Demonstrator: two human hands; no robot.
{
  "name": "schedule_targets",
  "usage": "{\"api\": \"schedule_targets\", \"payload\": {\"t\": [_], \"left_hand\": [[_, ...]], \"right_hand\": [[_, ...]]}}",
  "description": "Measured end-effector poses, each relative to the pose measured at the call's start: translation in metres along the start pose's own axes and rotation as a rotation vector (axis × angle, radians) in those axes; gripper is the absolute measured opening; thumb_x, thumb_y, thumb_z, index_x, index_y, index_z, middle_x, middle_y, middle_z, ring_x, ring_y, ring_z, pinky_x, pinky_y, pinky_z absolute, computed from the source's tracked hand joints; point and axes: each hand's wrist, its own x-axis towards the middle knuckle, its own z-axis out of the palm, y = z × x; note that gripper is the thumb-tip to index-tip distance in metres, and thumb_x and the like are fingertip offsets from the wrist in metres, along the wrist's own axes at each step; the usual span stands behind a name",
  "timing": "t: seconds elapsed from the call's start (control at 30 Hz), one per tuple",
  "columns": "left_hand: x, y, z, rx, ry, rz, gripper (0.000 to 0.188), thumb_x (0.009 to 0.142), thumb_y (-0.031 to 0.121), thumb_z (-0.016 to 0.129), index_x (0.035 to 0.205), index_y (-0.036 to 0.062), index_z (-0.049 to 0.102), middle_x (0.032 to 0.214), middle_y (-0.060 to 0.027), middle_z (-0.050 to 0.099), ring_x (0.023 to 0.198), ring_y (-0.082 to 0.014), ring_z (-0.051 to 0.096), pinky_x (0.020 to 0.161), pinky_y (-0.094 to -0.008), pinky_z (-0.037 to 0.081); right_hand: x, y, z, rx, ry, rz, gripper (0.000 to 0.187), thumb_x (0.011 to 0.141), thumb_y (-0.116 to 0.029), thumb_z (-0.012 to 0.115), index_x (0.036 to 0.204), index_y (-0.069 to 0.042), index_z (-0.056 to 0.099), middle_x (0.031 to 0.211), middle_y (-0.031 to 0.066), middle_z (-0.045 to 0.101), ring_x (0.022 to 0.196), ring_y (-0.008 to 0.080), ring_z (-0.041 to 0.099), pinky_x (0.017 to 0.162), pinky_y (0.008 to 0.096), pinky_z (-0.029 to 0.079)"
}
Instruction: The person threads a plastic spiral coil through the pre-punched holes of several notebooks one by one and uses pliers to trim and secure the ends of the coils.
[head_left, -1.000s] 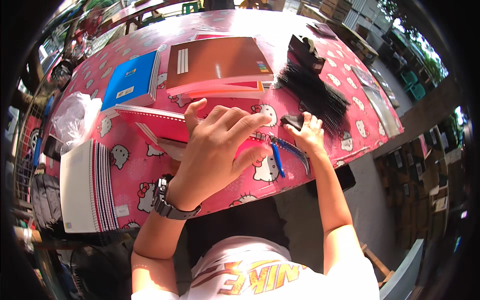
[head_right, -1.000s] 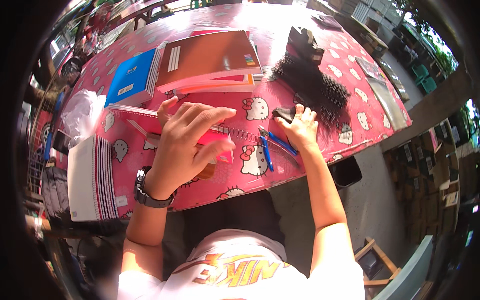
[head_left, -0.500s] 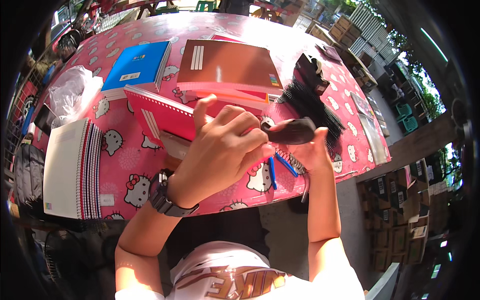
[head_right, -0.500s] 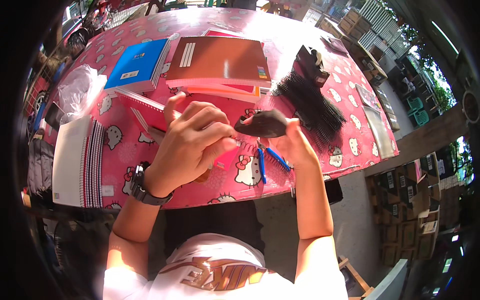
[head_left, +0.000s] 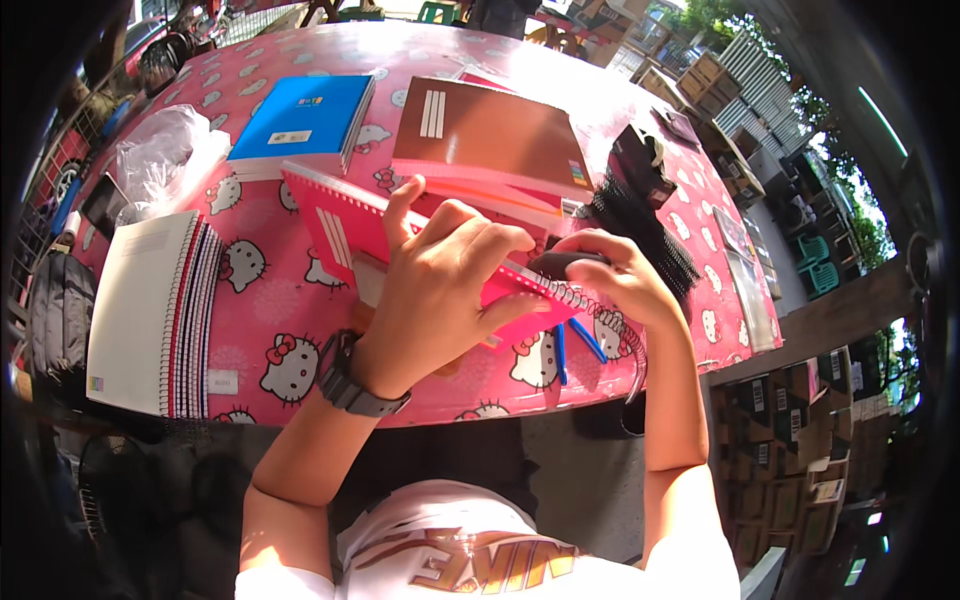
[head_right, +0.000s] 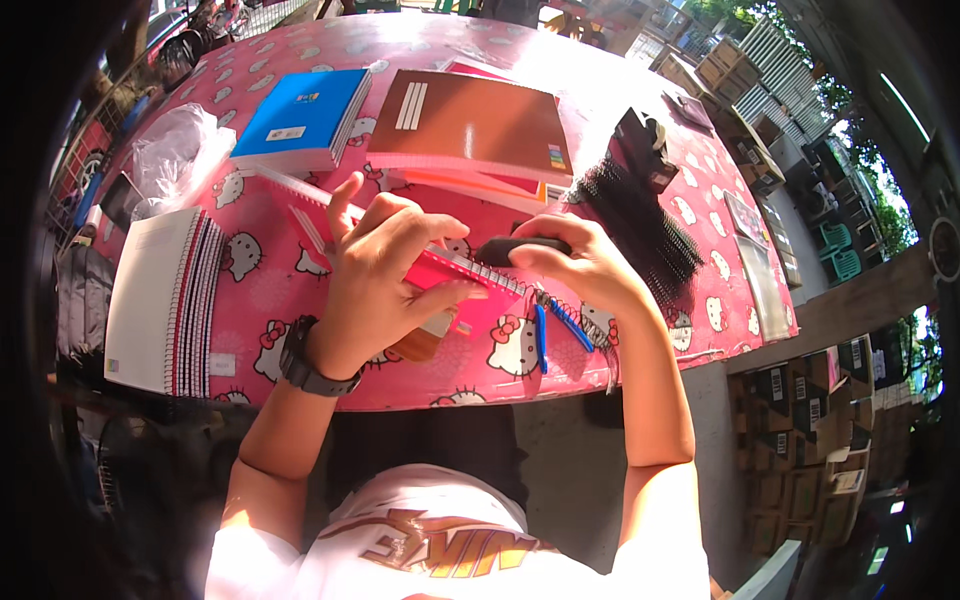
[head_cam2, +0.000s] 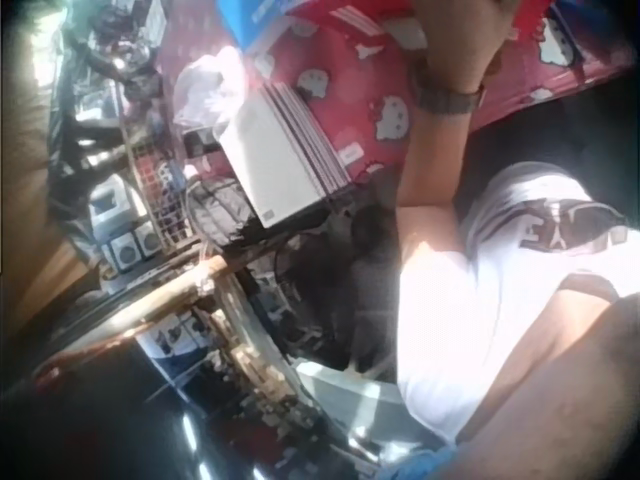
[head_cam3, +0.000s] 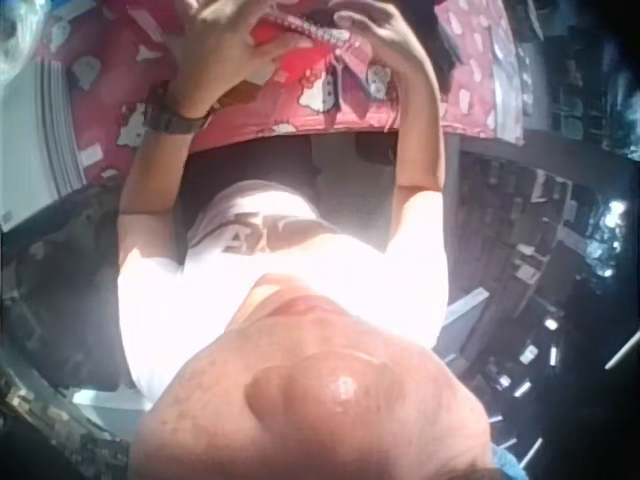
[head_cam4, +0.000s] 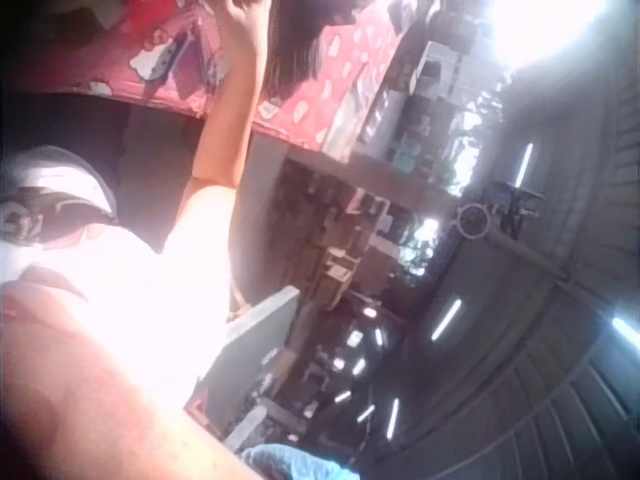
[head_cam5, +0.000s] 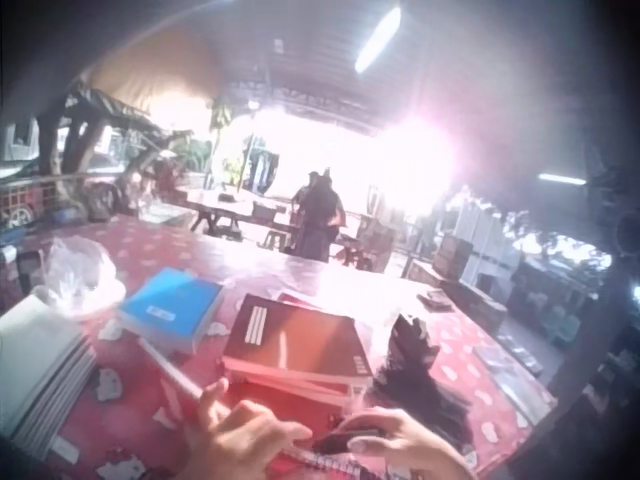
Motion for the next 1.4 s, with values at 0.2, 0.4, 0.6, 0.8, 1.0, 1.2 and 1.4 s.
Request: {"api": "schedule_targets", "payload": {"t": [0.2,0.4,0.6,0.8,1.0,1.2,1.4], "left_hand": [[-0.006,-0.017,-0.009,0.082,-0.023,-0.004,0.034,0.059,0.038,0.08,0.081,0.0171,0.064,0.072,0.004,0.058,0.08,-0.0154,0.057,0.108,-0.0463,0.016],[-0.001,-0.013,-0.014,0.038,-0.075,-0.03,0.04,0.058,0.037,0.081,0.088,0.0175,0.064,0.074,0.004,0.06,0.078,-0.0153,0.058,0.104,-0.0436,0.021],[-0.004,-0.016,-0.016,-0.062,-0.05,-0.057,0.057,0.059,0.035,0.082,0.106,0.0158,0.057,0.073,0.0033,0.06,0.076,-0.0159,0.059,0.1,-0.0426,0.026],[-0.002,-0.026,-0.025,-0.108,-0.047,-0.03,0.063,0.062,0.022,0.08,0.116,0.0107,0.051,0.085,-0.0046,0.056,0.087,-0.0245,0.055,0.085,-0.0397,0.04],[-0.002,-0.02,-0.029,-0.229,-0.047,-0.108,0.077,0.06,0.015,0.08,0.127,0.0113,0.043,0.099,-0.0079,0.052,0.09,-0.0266,0.053,0.083,-0.0417,0.042],[-0.006,-0.019,-0.031,-0.278,-0.067,-0.178,0.086,0.059,0.01,0.08,0.134,0.0126,0.037,0.115,-0.0113,0.047,0.096,-0.0294,0.051,0.083,-0.0426,0.045],[0.003,-0.028,-0.035,-0.087,0.085,-0.059,0.088,0.057,0.008,0.081,0.134,0.0119,0.038,0.135,-0.013,0.036,0.121,-0.031,0.042,0.098,-0.0407,0.042]], "right_hand": [[0.01,-0.014,0.002,-0.05,-0.089,-0.183,0.055,0.079,-0.044,0.062,0.104,0.004,0.061,0.1,0.0106,0.064,0.094,0.0164,0.058,0.084,0.0315,0.045],[0.011,-0.017,0.006,0.41,-0.222,-0.281,0.056,0.08,-0.047,0.06,0.103,0.004,0.061,0.101,0.0088,0.064,0.096,0.0148,0.059,0.087,0.0271,0.043],[0.013,-0.022,0.012,0.511,-0.119,-0.289,0.064,0.072,-0.056,0.065,0.103,0.0,0.062,0.091,0.0046,0.063,0.075,0.009,0.054,0.066,0.0227,0.043],[0.021,-0.031,0.021,0.434,0.0,-0.464,0.048,0.077,-0.046,0.065,0.094,-0.001,0.065,0.082,0.0033,0.064,0.072,0.0096,0.056,0.063,0.023,0.043],[0.025,-0.042,0.02,0.202,0.011,-0.267,0.063,0.074,-0.056,0.062,0.093,0.004,0.063,0.085,0.0056,0.062,0.076,0.0106,0.057,0.067,0.0247,0.043],[0.042,-0.032,0.021,-0.243,0.025,-0.075,0.059,0.081,-0.054,0.058,0.097,0.003,0.061,0.091,0.0078,0.063,0.077,0.0097,0.058,0.063,0.0226,0.045],[0.053,-0.021,0.025,-0.215,-0.012,-0.092,0.057,0.084,-0.051,0.057,0.104,0.003,0.06,0.093,0.0093,0.063,0.08,0.0139,0.058,0.069,0.0267,0.045]]}}
